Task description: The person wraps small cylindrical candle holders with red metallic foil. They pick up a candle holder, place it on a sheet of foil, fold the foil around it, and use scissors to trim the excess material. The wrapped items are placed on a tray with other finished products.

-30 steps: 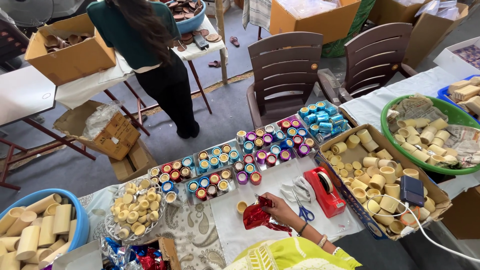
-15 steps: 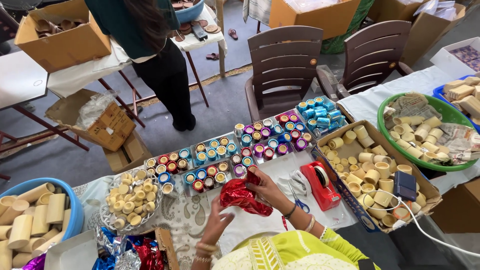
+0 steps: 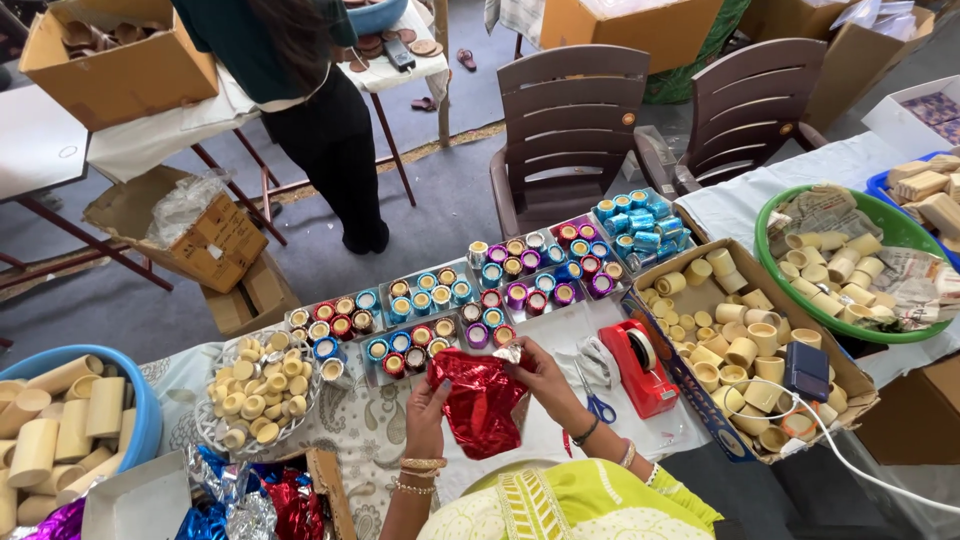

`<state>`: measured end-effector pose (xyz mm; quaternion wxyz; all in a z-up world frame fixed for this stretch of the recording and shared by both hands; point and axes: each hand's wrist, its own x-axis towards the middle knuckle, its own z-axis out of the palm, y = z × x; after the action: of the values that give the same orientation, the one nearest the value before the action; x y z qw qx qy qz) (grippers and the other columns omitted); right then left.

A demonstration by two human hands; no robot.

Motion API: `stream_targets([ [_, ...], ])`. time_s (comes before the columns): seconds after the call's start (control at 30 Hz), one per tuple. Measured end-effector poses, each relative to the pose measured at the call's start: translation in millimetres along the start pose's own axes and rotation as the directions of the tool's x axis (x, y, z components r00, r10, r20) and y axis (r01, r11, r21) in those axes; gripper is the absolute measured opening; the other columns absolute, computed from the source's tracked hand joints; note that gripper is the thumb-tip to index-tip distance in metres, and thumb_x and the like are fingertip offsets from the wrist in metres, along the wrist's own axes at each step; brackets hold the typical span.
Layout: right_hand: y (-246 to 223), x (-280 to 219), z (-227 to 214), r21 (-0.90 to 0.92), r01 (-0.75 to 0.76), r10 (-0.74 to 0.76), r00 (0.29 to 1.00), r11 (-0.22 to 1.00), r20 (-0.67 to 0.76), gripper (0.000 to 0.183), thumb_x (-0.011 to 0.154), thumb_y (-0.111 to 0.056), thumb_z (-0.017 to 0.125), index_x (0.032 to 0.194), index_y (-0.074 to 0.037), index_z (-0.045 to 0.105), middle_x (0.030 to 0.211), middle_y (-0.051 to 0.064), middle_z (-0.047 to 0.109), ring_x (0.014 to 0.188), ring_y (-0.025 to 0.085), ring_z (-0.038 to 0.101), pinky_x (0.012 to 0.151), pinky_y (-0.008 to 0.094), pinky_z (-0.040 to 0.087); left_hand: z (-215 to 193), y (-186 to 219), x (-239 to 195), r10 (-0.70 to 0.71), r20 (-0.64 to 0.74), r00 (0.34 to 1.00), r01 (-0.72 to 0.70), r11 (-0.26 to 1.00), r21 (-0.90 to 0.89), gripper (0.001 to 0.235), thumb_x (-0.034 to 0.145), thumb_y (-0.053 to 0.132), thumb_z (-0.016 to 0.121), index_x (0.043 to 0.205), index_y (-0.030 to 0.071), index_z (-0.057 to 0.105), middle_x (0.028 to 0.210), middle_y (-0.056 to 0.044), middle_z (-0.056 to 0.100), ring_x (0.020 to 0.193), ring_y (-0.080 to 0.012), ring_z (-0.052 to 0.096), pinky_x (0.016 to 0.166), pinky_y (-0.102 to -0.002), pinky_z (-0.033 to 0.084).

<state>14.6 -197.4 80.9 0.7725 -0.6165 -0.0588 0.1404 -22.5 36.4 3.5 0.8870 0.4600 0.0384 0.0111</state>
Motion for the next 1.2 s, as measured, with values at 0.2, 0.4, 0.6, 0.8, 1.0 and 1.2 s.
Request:
stream_targets([
  [0.2,3.5,8.3,-1.9,0.002,0.013,-0.013,1.000,1.000,-0.007,0.032,0.096,-0.002,0.064,0.126,-0.009,0.058,0.102,-0.003,0.068,0.094,0.004,0.061,0.083,0.022,0.049,10.7,19.0,-3.6,0.100,-0.128,0.987,-0.109,0.992,-0.067,0.023,0.099,0.004,0.063,0.121,0.001,0.065,0.111,-0.006,0.074,0.097,-0.0123,0.069,0.087,-0.029,0.055],
  [0.4,14.6,6.6,-7.3,-0.017,0.057,-0.057,0.998,0.998,-0.005,0.030,0.099,-0.003,0.066,0.127,-0.010,0.055,0.092,-0.005,0.061,0.087,0.002,0.055,0.075,0.020,0.045,2.3,18.6,2.7,0.239,-0.202,0.950,-0.225,0.970,0.091,0.025,0.097,0.000,0.065,0.119,0.004,0.055,0.110,-0.005,0.067,0.098,-0.0091,0.065,0.086,-0.024,0.054],
  [0.6,20.6,8.0,-12.9,0.076,0.078,-0.075,0.996,0.994,-0.041,0.024,0.103,-0.005,0.063,0.120,-0.012,0.047,0.083,-0.005,0.059,0.077,0.002,0.050,0.067,0.020,0.041,-12.0,0.6,1.9,0.435,-0.241,0.868,-0.364,0.886,0.288,0.033,0.096,-0.005,0.072,0.112,0.008,0.045,0.102,0.002,0.048,0.088,-0.0029,0.049,0.078,-0.016,0.045],
  [0.8,2.6,1.7,-5.1,0.013,0.082,-0.082,0.997,0.997,0.006,0.006,0.104,-0.004,0.061,0.108,-0.005,0.058,0.096,-0.004,0.062,0.089,0.004,0.056,0.081,0.021,0.048,-17.7,-5.8,-3.1,0.389,-0.160,0.907,-0.324,0.889,0.322,0.018,0.104,-0.002,0.068,0.113,0.005,0.054,0.103,-0.001,0.055,0.091,-0.0057,0.053,0.082,-0.019,0.046],
  [1.0,2.3,1.3,-7.5,-0.073,0.038,-0.037,0.999,0.997,0.023,0.015,0.100,-0.002,0.062,0.114,-0.002,0.067,0.105,-0.002,0.068,0.098,0.005,0.062,0.088,0.022,0.050,34.4,78.8,-18.7,0.141,0.036,0.989,-0.145,0.969,0.198,0.038,0.098,-0.001,0.062,0.134,0.005,0.055,0.131,-0.004,0.063,0.118,-0.0101,0.060,0.103,-0.025,0.049],
  [1.2,-37.8,-3.0,5.9,-0.100,0.006,-0.007,1.000,0.995,-0.008,0.025,0.096,0.000,0.063,0.121,-0.004,0.067,0.110,-0.004,0.068,0.098,0.004,0.062,0.087,0.021,0.052,12.7,59.7,-20.2,-0.045,0.192,0.980,-0.007,0.965,0.262,0.048,0.093,-0.008,0.064,0.140,0.001,0.057,0.131,-0.008,0.066,0.115,-0.0138,0.065,0.099,-0.028,0.054],
])
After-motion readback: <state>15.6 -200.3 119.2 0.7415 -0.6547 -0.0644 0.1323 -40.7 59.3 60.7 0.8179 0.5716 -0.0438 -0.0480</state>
